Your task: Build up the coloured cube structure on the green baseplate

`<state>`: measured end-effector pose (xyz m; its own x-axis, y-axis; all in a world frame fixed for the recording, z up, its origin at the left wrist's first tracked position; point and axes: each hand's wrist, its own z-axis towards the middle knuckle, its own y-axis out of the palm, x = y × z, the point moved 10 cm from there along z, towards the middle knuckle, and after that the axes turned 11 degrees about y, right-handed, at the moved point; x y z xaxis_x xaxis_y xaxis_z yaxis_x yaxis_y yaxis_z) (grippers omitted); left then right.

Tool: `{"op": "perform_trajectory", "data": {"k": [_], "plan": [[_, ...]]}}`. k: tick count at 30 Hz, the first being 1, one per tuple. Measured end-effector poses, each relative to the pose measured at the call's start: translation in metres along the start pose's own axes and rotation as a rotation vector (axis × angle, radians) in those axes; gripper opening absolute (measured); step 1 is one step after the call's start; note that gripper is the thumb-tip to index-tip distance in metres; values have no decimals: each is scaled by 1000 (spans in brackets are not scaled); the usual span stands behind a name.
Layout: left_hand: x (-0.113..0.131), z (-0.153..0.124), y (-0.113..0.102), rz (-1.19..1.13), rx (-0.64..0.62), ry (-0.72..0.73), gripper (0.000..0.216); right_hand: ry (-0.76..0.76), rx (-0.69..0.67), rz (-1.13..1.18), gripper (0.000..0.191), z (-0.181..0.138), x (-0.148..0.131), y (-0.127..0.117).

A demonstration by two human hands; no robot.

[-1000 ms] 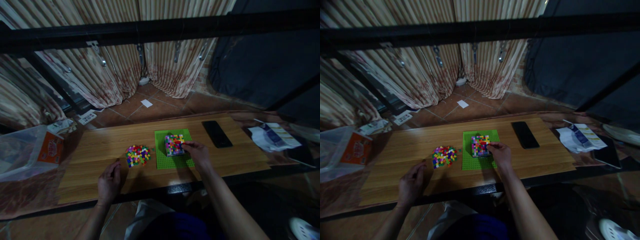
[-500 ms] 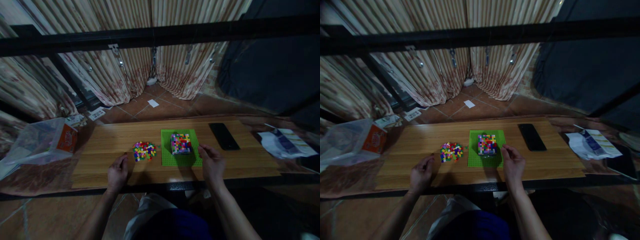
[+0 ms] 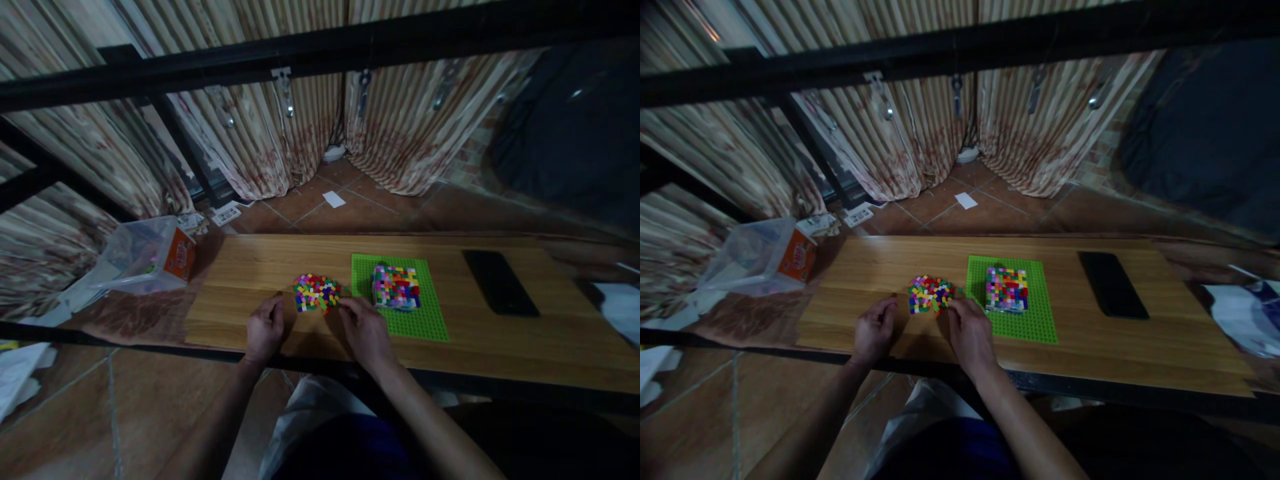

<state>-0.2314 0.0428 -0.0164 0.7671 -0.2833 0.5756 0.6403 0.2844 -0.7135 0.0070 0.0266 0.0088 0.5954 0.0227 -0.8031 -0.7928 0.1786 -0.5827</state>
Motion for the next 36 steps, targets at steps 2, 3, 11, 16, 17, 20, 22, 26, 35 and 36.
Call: {"op": "perform_trajectory", "data": {"k": [2, 3, 11, 16, 17, 20, 22, 26, 35, 36], "plan": [[1, 0, 0, -3, 6, 2, 30, -36, -18, -58, 26, 7, -4, 9], [1, 0, -1, -5, 9, 3, 30, -57, -32, -86, 25, 9, -7, 14], [0, -2, 1, 11, 10, 8, 28, -71, -41, -346, 11, 11, -17, 43], [0, -2, 2, 25, 3, 31, 28, 10, -85, -487, 11, 12, -16, 52], [0, -2, 2, 29, 5, 33, 27, 5, -95, -498, 12, 11, -18, 54], [0, -2, 1, 42, 14, 38, 27, -44, -115, -492, 15, 9, -22, 56], [1, -2, 1, 44, 13, 44, 26, -65, -118, -484, 17, 8, -23, 57], [1, -1, 1, 34, 17, 45, 26, -91, -113, -428, 18, 9, -20, 55], [2, -2, 1, 27, 28, 54, 25, -34, -82, 145, 25, 10, -8, 27], [1, -2, 1, 27, 33, 56, 25, 25, -86, 260, 25, 12, -3, 24]]}}
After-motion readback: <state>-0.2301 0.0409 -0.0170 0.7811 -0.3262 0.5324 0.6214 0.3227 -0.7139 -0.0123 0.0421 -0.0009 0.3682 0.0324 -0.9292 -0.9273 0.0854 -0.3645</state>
